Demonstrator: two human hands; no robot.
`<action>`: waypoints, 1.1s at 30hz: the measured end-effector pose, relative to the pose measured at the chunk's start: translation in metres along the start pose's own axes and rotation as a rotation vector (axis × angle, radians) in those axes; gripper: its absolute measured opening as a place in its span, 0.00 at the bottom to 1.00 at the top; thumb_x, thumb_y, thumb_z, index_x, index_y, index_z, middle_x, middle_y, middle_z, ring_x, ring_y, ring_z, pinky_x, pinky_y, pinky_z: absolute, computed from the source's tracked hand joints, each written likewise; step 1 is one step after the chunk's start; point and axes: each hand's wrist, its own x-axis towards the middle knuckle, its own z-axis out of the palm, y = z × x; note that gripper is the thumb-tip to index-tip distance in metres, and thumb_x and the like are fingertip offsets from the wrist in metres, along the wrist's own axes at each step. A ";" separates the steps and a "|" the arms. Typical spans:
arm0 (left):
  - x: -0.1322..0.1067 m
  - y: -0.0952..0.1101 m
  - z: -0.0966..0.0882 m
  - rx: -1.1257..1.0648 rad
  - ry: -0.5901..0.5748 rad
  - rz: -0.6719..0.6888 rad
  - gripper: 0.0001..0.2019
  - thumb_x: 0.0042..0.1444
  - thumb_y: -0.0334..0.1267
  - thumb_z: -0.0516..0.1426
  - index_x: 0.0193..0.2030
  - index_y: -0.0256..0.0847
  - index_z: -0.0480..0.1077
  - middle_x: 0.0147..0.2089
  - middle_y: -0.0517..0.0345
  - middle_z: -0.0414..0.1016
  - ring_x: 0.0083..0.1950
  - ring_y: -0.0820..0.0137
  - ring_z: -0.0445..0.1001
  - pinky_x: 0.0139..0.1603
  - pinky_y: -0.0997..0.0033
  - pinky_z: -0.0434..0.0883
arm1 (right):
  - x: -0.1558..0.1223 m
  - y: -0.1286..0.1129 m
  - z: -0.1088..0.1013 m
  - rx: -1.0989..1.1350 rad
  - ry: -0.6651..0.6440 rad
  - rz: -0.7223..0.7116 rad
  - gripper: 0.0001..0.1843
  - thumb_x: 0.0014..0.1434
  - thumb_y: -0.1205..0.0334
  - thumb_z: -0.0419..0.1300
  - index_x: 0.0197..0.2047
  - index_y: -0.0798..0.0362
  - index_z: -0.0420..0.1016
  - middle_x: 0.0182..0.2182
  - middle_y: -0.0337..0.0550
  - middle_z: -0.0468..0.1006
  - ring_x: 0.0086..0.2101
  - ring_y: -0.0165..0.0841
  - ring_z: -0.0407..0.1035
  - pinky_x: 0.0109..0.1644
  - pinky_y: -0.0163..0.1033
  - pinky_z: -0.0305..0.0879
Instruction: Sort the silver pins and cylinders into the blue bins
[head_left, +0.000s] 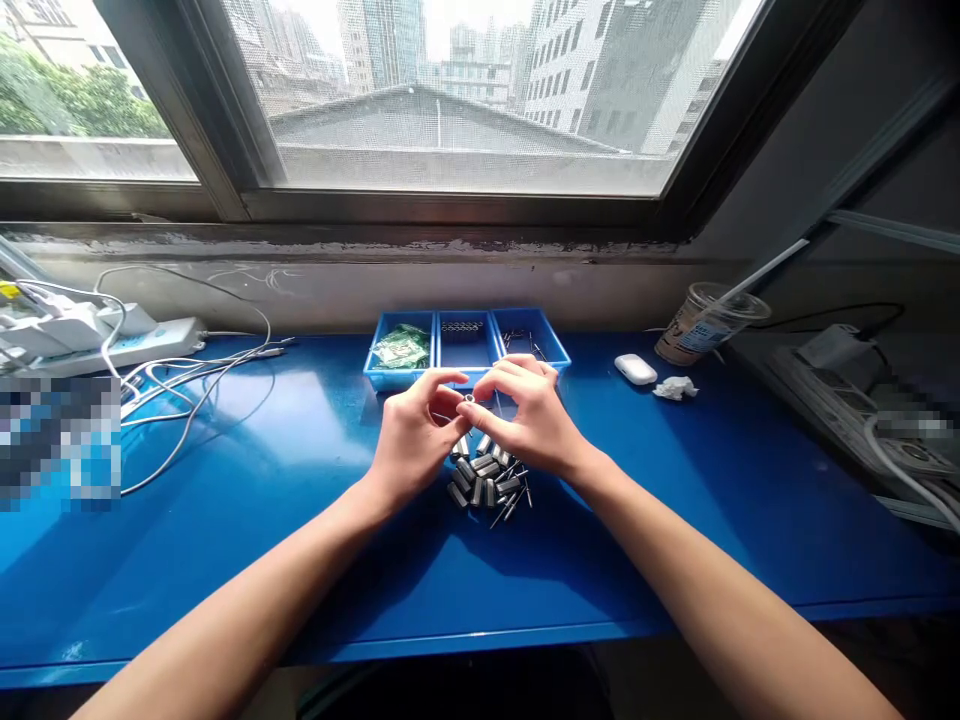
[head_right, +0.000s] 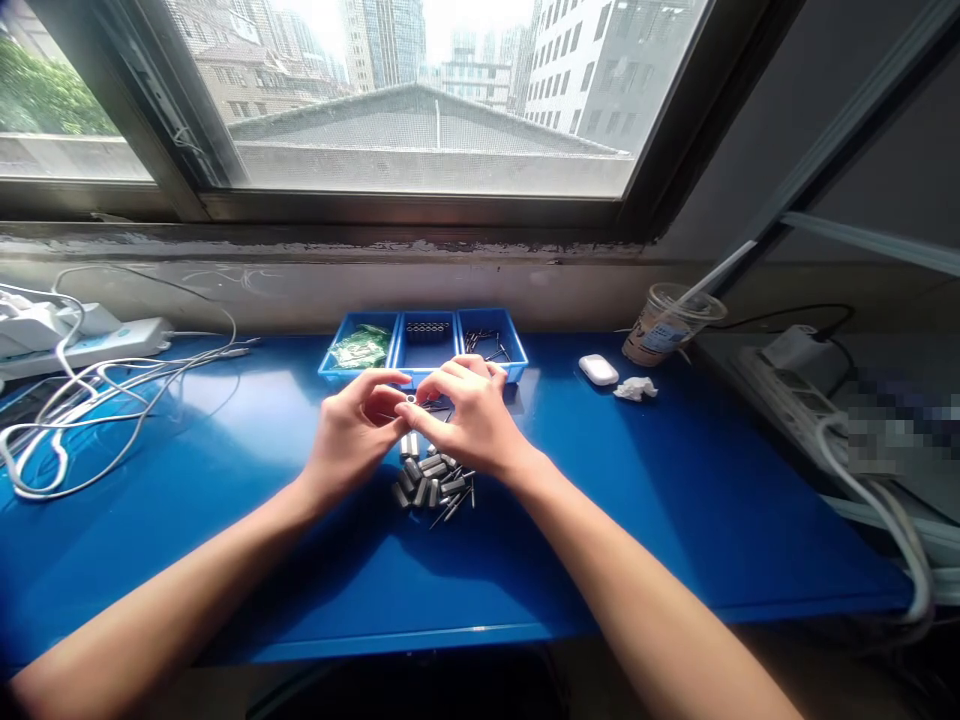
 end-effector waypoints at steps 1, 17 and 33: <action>0.000 -0.001 0.001 0.025 0.011 0.025 0.13 0.60 0.36 0.65 0.51 0.40 0.74 0.37 0.57 0.83 0.36 0.68 0.83 0.39 0.70 0.80 | 0.000 -0.001 -0.001 0.004 -0.004 0.001 0.09 0.63 0.53 0.70 0.35 0.48 0.78 0.36 0.40 0.83 0.50 0.45 0.71 0.62 0.56 0.55; 0.003 0.015 0.000 0.221 0.048 0.011 0.08 0.66 0.40 0.59 0.37 0.41 0.77 0.33 0.58 0.81 0.31 0.70 0.77 0.33 0.72 0.71 | 0.104 0.060 -0.009 -0.243 -0.141 0.225 0.08 0.53 0.61 0.66 0.38 0.47 0.83 0.41 0.40 0.85 0.51 0.45 0.73 0.66 0.61 0.51; -0.004 0.020 0.002 0.254 -0.031 0.084 0.08 0.67 0.38 0.58 0.37 0.42 0.76 0.34 0.59 0.80 0.32 0.70 0.74 0.33 0.72 0.68 | 0.125 0.057 0.006 -0.640 -0.552 0.072 0.06 0.54 0.69 0.66 0.35 0.50 0.83 0.36 0.48 0.83 0.53 0.51 0.67 0.69 0.76 0.39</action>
